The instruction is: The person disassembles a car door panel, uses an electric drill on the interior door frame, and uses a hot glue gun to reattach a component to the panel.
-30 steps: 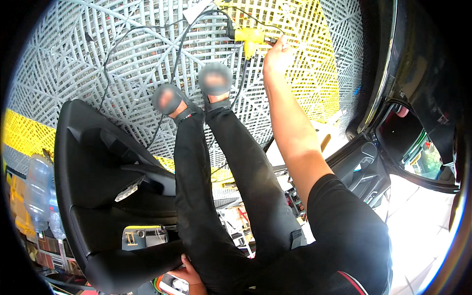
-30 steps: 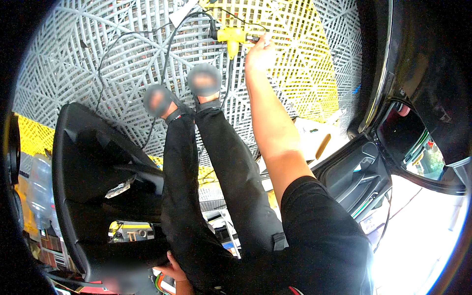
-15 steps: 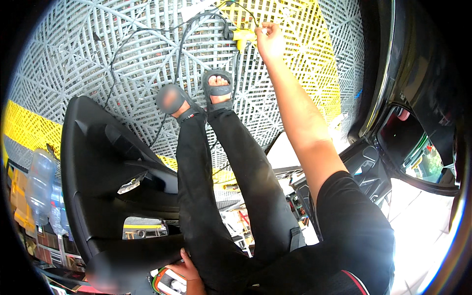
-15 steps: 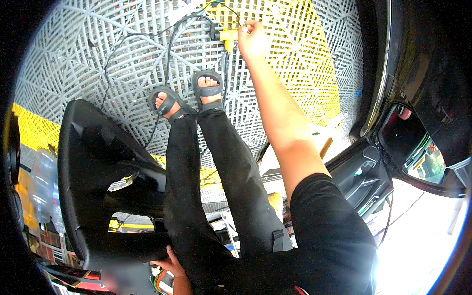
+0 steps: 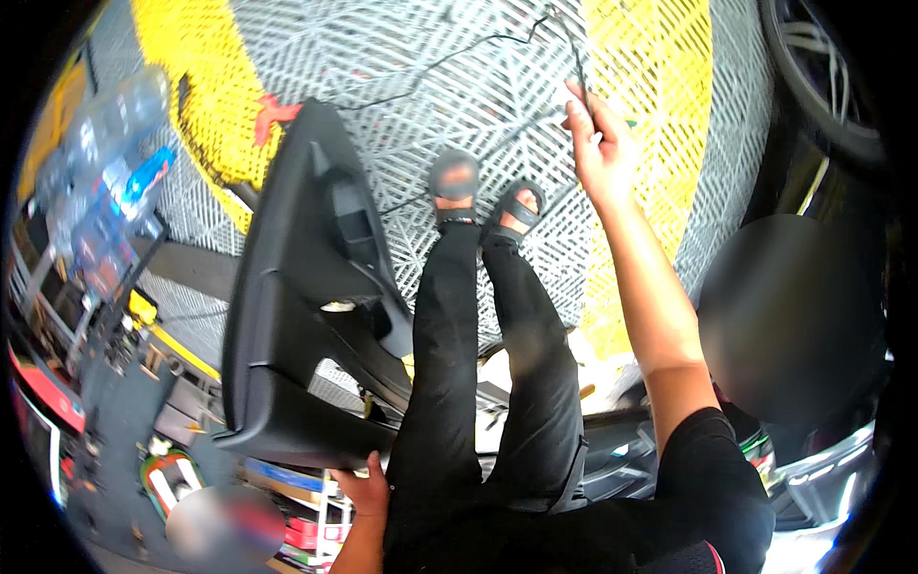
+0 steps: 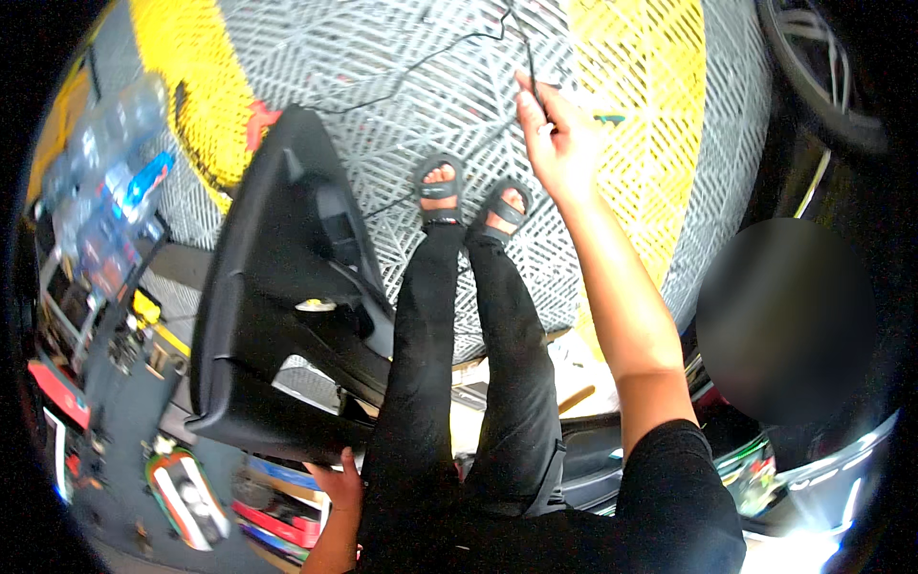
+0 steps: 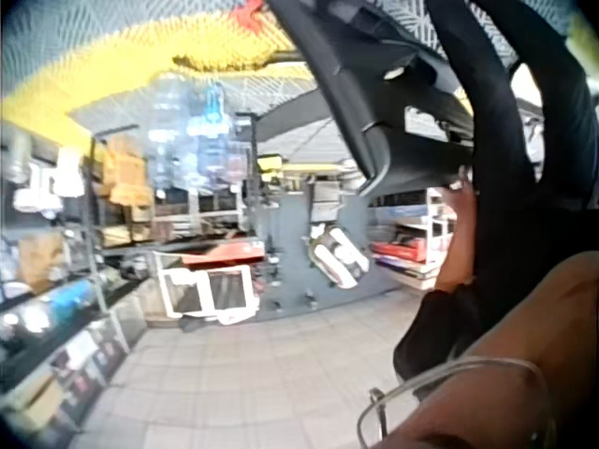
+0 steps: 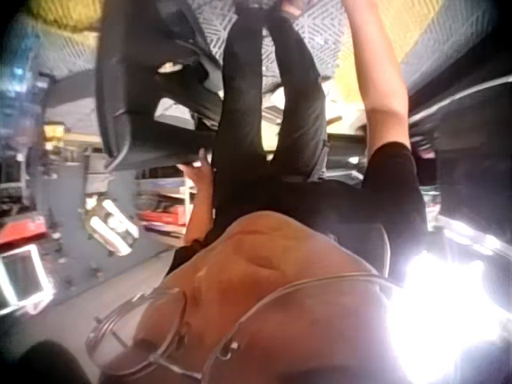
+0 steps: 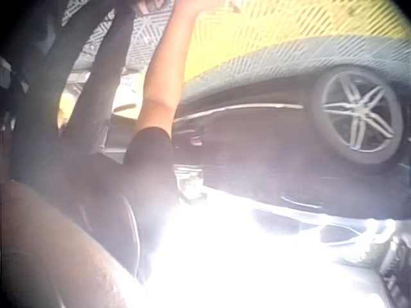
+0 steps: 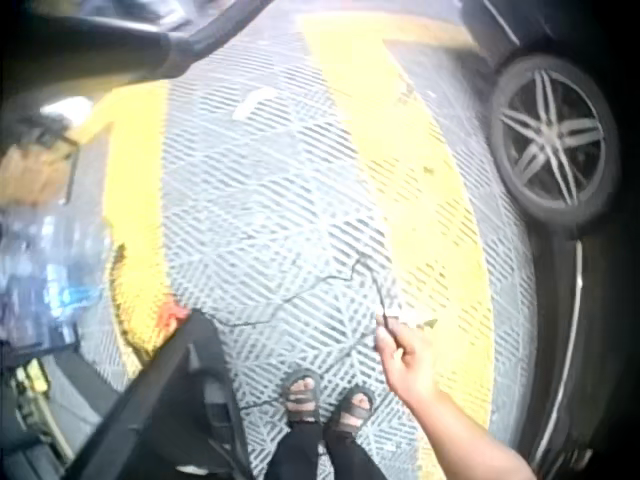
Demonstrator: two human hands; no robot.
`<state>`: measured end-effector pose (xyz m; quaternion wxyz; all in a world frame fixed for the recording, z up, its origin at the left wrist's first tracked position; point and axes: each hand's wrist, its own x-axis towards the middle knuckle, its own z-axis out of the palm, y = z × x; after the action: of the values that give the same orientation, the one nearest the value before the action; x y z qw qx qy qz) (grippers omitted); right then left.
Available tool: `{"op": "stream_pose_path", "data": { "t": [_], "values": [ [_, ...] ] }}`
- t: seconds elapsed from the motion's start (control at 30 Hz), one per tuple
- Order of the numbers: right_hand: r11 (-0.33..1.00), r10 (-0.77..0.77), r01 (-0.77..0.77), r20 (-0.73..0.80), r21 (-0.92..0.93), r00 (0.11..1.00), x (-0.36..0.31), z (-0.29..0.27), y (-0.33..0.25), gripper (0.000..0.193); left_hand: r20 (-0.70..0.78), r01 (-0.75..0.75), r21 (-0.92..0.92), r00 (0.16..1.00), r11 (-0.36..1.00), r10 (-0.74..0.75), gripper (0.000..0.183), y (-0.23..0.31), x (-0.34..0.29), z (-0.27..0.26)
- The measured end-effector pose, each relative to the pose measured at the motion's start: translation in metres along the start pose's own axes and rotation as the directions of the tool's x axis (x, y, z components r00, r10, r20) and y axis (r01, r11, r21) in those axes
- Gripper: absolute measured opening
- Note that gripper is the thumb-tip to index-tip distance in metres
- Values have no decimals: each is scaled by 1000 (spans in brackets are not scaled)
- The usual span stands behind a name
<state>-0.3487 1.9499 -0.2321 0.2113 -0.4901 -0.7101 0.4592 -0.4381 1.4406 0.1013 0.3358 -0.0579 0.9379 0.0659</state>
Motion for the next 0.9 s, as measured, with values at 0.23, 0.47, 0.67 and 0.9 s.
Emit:
{"op": "stream_pose_path", "data": {
  "t": [0.23, 0.47, 0.67, 0.9],
  "values": [
    [885, 407, -73, 688, -460, 601, 39, 150, -95, 45, 16, 348, 25, 937, 937, -348, 81, -23, -44, 21],
    [847, 477, -127, 634, -516, 608, 10, 293, -51, 44, 198, 589, -99, 802, 802, -564, 89, -40, -23, 30],
    [675, 531, 68, 548, -734, 646, 52, 439, 30, 62, 294, 742, -43, 650, 669, -701, 114, -51, -40, 52],
    [482, 42, 662, 770, -574, 637, 158, 663, 47, 87, 150, 405, -343, 914, 848, -376, 63, -70, -56, 114]
  ]
}}
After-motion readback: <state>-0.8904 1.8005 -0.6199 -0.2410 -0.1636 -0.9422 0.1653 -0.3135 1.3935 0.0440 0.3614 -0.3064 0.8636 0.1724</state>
